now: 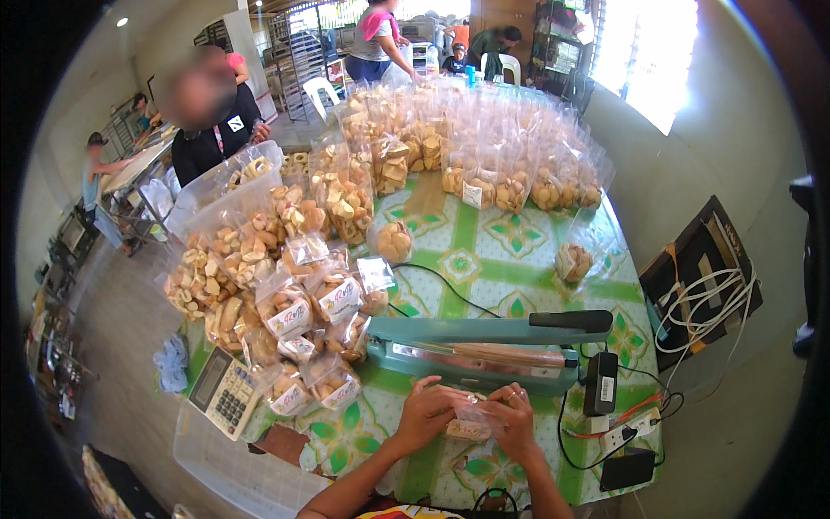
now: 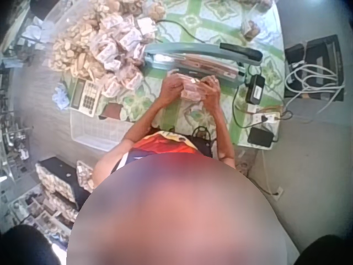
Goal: The person places small bread rolls into clear plastic bags, seals each bag using a handheld heat sealer, and sets the sealed packages aside on the table. The process is repeated continuously with multiple rolls.
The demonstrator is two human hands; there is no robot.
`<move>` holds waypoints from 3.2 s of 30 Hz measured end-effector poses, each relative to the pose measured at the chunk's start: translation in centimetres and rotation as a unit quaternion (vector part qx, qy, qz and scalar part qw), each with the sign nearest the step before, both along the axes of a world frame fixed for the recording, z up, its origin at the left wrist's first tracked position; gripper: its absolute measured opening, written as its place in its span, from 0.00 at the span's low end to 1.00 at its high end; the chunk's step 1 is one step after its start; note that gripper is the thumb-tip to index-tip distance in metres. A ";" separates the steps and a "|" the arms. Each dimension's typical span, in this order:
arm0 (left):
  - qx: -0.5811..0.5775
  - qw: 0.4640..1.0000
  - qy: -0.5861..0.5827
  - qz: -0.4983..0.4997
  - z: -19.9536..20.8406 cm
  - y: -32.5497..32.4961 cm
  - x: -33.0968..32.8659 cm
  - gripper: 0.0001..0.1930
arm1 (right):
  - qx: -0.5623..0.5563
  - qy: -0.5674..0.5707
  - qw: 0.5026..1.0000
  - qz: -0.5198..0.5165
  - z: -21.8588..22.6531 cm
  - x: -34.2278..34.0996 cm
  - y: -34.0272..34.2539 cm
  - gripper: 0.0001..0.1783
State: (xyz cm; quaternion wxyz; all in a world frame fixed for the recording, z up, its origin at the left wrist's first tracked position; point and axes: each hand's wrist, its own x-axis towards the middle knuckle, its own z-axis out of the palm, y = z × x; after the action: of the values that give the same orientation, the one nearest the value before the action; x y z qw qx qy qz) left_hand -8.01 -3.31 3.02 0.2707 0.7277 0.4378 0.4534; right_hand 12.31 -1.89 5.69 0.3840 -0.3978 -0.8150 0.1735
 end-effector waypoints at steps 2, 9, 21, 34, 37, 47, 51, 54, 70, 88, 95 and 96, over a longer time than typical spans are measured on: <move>-0.011 1.000 0.011 -0.027 0.0 0.0 -0.5 0.11 | -0.029 0.009 0.999 0.027 0.2 0.3 -0.1 0.06; -0.048 0.997 -0.022 -0.058 -0.1 0.7 -0.5 0.13 | -0.080 0.051 0.995 0.039 0.5 0.3 -0.2 0.05; -0.058 0.993 -0.080 -0.072 0.0 0.4 0.4 0.11 | -0.079 0.028 0.996 0.036 1.0 1.2 -0.6 0.05; -0.151 0.965 -0.191 -0.096 -0.7 0.5 -0.4 0.08 | -0.063 0.024 0.997 0.030 0.5 1.2 0.1 0.07; -0.152 0.954 -0.234 -0.110 -1.0 0.7 -0.7 0.05 | -0.070 0.024 0.997 0.035 0.5 1.1 0.3 0.08; -0.103 0.968 -0.188 -0.133 -1.5 0.4 -0.8 0.09 | -0.020 -0.024 0.998 0.052 1.1 1.1 -0.2 0.08; -0.253 0.879 -0.381 -0.132 -1.7 0.3 -1.0 0.19 | 0.004 -0.038 0.997 0.069 2.8 0.9 -1.3 0.08; -0.298 0.826 -0.418 -0.232 -2.7 0.8 -0.4 0.30 | -0.003 -0.030 0.996 0.086 4.7 1.7 -1.6 0.07; -0.515 0.554 -0.617 -0.218 -2.5 1.8 7.7 0.49 | -0.304 -0.010 0.953 -0.009 1.0 4.1 10.0 0.12; -0.533 0.492 -0.649 -0.230 -1.3 3.5 7.5 0.44 | -0.283 -0.054 0.954 -0.089 -6.8 6.2 14.2 0.25; -0.549 0.493 -0.643 -0.206 -1.3 3.4 7.5 0.45 | -0.331 -0.005 0.941 -0.067 -7.1 6.5 14.5 0.27; -0.550 0.493 -0.642 -0.206 -1.3 3.4 7.5 0.45 | -0.338 -0.027 0.938 -0.066 -7.1 6.6 14.6 0.32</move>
State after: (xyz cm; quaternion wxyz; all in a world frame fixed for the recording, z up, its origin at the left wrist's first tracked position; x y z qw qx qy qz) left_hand -0.50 0.08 1.75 0.9080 0.0091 0.1414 0.3943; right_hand 18.95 12.73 -1.43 0.2152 -0.5612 -0.6904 0.4025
